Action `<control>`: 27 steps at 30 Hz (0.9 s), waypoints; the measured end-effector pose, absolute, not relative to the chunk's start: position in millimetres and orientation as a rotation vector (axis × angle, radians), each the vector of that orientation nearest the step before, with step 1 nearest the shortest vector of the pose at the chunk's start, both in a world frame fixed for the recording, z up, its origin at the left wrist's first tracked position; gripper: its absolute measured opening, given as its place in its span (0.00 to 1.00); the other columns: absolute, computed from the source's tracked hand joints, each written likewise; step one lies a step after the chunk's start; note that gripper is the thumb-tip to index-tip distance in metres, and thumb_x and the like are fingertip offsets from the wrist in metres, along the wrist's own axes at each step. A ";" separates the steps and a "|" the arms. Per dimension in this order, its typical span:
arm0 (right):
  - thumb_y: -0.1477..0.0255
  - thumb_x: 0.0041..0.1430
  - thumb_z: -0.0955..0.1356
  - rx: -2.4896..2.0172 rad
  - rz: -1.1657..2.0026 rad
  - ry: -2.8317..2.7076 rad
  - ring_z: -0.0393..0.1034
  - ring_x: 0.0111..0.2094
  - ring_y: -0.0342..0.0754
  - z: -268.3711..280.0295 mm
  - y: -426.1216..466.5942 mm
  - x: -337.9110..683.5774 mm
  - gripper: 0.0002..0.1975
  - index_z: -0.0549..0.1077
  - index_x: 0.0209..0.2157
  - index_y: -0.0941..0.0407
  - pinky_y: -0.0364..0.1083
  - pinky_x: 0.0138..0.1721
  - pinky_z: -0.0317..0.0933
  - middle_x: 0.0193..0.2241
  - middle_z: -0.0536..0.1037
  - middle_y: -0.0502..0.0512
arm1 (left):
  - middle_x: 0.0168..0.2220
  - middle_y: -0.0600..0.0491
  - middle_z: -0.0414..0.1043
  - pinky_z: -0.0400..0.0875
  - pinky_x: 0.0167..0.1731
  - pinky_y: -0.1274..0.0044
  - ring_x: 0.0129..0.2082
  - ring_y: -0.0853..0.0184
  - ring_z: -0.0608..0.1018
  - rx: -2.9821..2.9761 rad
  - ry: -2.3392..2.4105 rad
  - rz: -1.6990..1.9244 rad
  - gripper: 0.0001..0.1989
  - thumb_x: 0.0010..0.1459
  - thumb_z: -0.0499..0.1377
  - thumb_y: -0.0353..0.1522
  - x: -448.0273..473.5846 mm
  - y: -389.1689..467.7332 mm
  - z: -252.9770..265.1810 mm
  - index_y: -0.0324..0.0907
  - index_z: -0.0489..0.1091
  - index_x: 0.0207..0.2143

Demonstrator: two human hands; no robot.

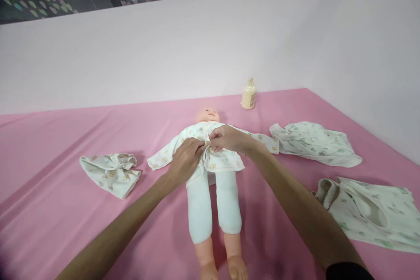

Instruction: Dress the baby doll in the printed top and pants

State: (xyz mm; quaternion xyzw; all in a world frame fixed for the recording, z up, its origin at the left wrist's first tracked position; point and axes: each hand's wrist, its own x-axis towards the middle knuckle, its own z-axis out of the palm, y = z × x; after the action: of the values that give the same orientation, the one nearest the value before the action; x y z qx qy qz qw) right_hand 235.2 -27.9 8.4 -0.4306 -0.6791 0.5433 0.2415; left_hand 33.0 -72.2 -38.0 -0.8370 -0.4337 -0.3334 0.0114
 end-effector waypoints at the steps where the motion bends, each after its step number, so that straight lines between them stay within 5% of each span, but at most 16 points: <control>1: 0.70 0.54 0.73 -1.181 1.471 -1.858 0.78 0.36 0.47 9.8 -28.9 235.8 0.06 0.76 0.34 0.57 0.43 0.39 0.71 0.32 0.81 0.55 | 0.37 0.51 0.72 0.67 0.38 0.73 0.37 0.66 0.71 -2.621 -1.366 -1.041 0.10 0.69 0.48 0.32 32.2 -71.6 -37.2 0.41 0.68 0.41; 18: 0.65 0.55 0.73 -1.263 1.368 -1.887 0.76 0.31 0.47 16.1 -33.6 238.5 0.10 0.77 0.35 0.58 0.41 0.30 0.65 0.30 0.80 0.55 | 0.34 0.50 0.72 0.67 0.36 0.73 0.35 0.64 0.70 -2.523 -1.427 -1.030 0.13 0.68 0.49 0.29 37.9 -76.0 -41.2 0.40 0.69 0.49; 27: 0.65 0.57 0.71 -1.261 1.342 -1.925 0.76 0.32 0.47 16.1 -34.6 238.4 0.09 0.77 0.35 0.56 0.41 0.31 0.65 0.31 0.80 0.54 | 0.32 0.50 0.70 0.66 0.35 0.72 0.35 0.64 0.70 -2.555 -1.462 -1.068 0.11 0.68 0.47 0.29 39.6 -75.0 -41.6 0.40 0.70 0.41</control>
State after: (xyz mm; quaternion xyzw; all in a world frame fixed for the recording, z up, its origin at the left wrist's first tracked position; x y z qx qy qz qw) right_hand 238.4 -34.6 16.1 -0.4601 -0.7020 0.4894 0.2367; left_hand 39.6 -75.0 -41.6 -0.8159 -0.4669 -0.3410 0.0050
